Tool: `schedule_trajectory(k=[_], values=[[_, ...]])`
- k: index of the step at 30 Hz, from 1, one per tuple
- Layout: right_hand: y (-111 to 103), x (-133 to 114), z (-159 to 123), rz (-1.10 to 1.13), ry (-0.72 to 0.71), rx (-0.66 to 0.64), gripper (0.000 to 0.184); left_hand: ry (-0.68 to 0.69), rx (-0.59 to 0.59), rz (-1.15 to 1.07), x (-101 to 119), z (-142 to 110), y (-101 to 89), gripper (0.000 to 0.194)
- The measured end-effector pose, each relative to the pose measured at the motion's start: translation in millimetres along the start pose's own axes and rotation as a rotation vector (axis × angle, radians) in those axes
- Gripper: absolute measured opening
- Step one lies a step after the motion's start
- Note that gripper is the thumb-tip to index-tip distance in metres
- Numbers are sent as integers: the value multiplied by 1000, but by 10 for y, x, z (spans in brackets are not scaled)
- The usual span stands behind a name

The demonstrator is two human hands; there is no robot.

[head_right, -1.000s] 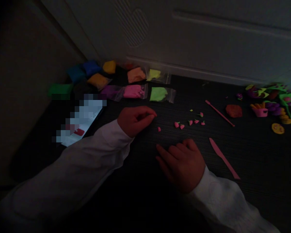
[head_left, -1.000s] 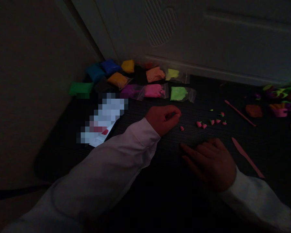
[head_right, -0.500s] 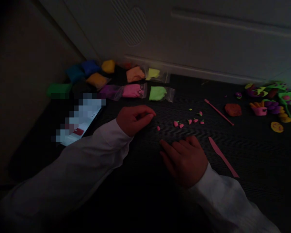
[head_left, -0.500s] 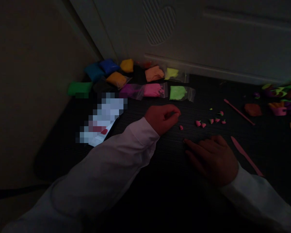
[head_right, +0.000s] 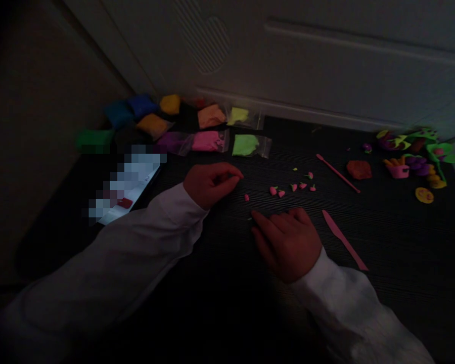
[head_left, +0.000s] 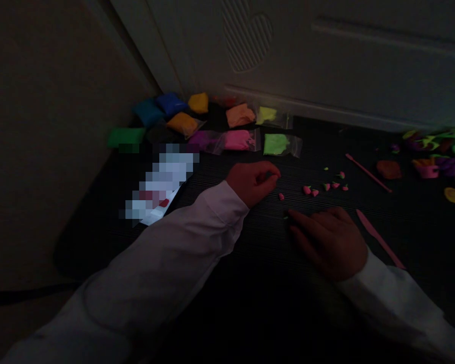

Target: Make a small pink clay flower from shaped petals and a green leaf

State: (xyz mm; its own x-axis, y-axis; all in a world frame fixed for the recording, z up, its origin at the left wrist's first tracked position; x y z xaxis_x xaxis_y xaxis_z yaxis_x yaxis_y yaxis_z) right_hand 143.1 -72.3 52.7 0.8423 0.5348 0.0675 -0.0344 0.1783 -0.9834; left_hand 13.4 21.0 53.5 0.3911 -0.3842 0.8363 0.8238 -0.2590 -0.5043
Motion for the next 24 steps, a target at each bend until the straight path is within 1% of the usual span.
schedule_trajectory(k=[3, 6, 9, 11, 17, 24], values=[[7, 23, 0, 49, 7, -2, 30, 44, -63, 14, -10, 6, 34, 22], [30, 59, 1, 99, 29, -19, 29, 184, -168, 55, 24, 9, 89, 27], [56, 101, 4, 141, 60, -22, 27, 285, -229, 103, 44, 12, 120, 27], [73, 118, 10, 164, 67, -21, 25, 301, -245, 120, 41, 17, 130, 27], [94, 124, 55, 178, 81, -28, 23, 290, -250, 171, 15, 12, 158, 27], [102, 33, 110, 139, 63, -6, 24, 296, -241, 163, 7, 15, 162, 26]])
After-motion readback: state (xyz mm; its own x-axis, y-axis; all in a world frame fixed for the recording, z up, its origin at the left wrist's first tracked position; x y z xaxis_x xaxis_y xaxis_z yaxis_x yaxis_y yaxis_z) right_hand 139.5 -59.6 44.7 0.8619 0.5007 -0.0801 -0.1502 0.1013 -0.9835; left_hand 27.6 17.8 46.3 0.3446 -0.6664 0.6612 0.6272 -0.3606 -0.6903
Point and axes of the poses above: each hand's wrist, its own z-axis towards the middle knuckle, its own y-axis out of the palm, x = y × z, the point moved 6 cm from there along z, towards the middle knuckle, and after that the axes turned 12 degrees about -z, right-handed, at the moved point
